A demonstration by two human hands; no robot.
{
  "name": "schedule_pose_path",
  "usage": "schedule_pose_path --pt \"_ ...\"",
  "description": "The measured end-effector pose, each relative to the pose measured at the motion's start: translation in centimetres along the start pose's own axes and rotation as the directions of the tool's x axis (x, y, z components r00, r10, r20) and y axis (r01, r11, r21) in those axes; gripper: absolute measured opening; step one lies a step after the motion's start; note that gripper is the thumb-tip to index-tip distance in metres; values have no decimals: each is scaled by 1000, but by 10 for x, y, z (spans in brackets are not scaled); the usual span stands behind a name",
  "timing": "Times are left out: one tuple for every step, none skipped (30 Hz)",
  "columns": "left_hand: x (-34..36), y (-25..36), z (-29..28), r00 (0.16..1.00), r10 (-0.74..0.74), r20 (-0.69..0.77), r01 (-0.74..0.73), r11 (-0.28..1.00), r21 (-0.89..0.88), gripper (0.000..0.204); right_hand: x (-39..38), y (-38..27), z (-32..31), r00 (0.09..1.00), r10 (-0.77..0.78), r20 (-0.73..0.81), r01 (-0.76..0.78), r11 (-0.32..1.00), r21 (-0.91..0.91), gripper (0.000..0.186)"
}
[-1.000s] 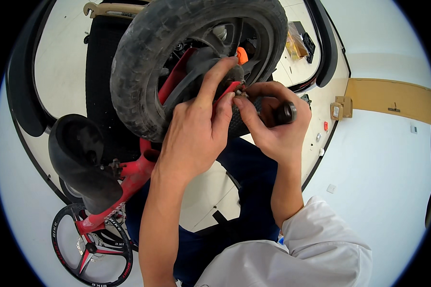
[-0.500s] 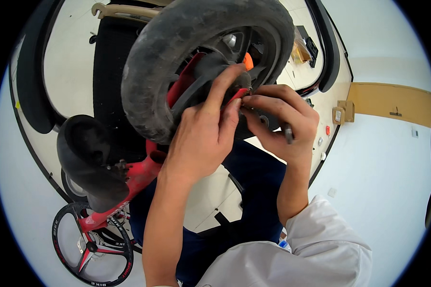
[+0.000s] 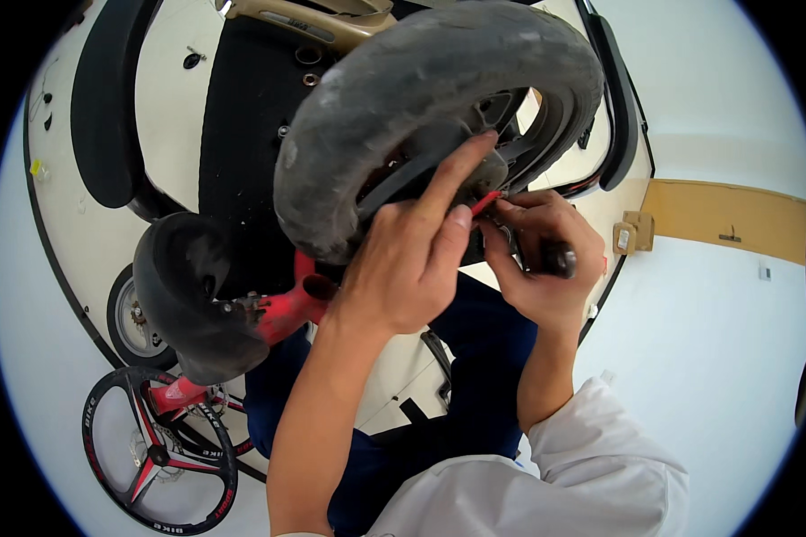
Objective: The person removes a wheel from a pink scooter using a wrench and pliers, then uses a screwdriver to adjust the scooter's seat. The person works on the scooter while sitting on the floor.
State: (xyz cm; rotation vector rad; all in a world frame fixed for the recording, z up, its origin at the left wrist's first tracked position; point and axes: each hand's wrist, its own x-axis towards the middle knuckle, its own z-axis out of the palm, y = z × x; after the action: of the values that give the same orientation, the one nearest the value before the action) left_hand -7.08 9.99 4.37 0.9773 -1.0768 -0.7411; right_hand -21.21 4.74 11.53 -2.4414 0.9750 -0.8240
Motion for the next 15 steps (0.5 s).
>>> schedule_pose_path --pt "0 1 -4 999 -43 23 44 998 -37 51 5 -4 -2 998 -60 16 61 997 -45 23" --pt "1 5 -7 994 -95 48 97 994 -46 48 6 -4 -2 996 -91 19 91 995 -41 23" --pt "3 9 -9 987 -145 74 149 987 -52 46 7 -4 -3 992 -121 22 122 992 -37 22" --pt "4 13 -12 976 -197 98 203 978 -55 44 8 -4 -5 988 -150 26 151 988 -34 21" --pt "4 14 -14 974 -205 99 208 978 -29 43 8 -4 -6 991 -125 49 124 992 22 20" --pt "5 12 -12 982 -174 73 178 983 -48 42 11 -3 -8 990 -127 59 125 991 37 22" --pt "7 10 -11 989 -141 43 144 987 -66 41 15 -3 -10 989 -129 69 125 991 52 24" --pt "9 8 -9 994 -109 16 110 991 -83 40 16 -4 -10 993 -98 62 94 993 65 25" --pt "10 9 -10 990 -143 12 143 981 -131 40 17 -6 -11 996 -67 53 63 995 78 26" --pt "11 10 -11 984 -177 9 176 968 -178 40 17 -8 -12 998 -34 46 30 995 92 27" --pt "12 13 -11 980 -199 19 197 944 -267 41 13 -7 -10 1000 -2 20 -1 994 112 28" --pt "13 13 -10 981 -196 10 191 944 -270 41 10 -5 -7 1000 31 -5 -30 991 132 28" --pt "13 14 -10 981 -193 1 186 944 -274 41 8 -2 -3 999 -37 -35 42 991 130 30" --pt "12 15 -10 981 -194 -11 183 943 -277 41 8 -4 -1 998 -4 -64 14 990 144 30" --pt "11 17 -10 971 -239 13 230 918 -322 41 7 -8 1 995 28 -92 -13 987 158 29"
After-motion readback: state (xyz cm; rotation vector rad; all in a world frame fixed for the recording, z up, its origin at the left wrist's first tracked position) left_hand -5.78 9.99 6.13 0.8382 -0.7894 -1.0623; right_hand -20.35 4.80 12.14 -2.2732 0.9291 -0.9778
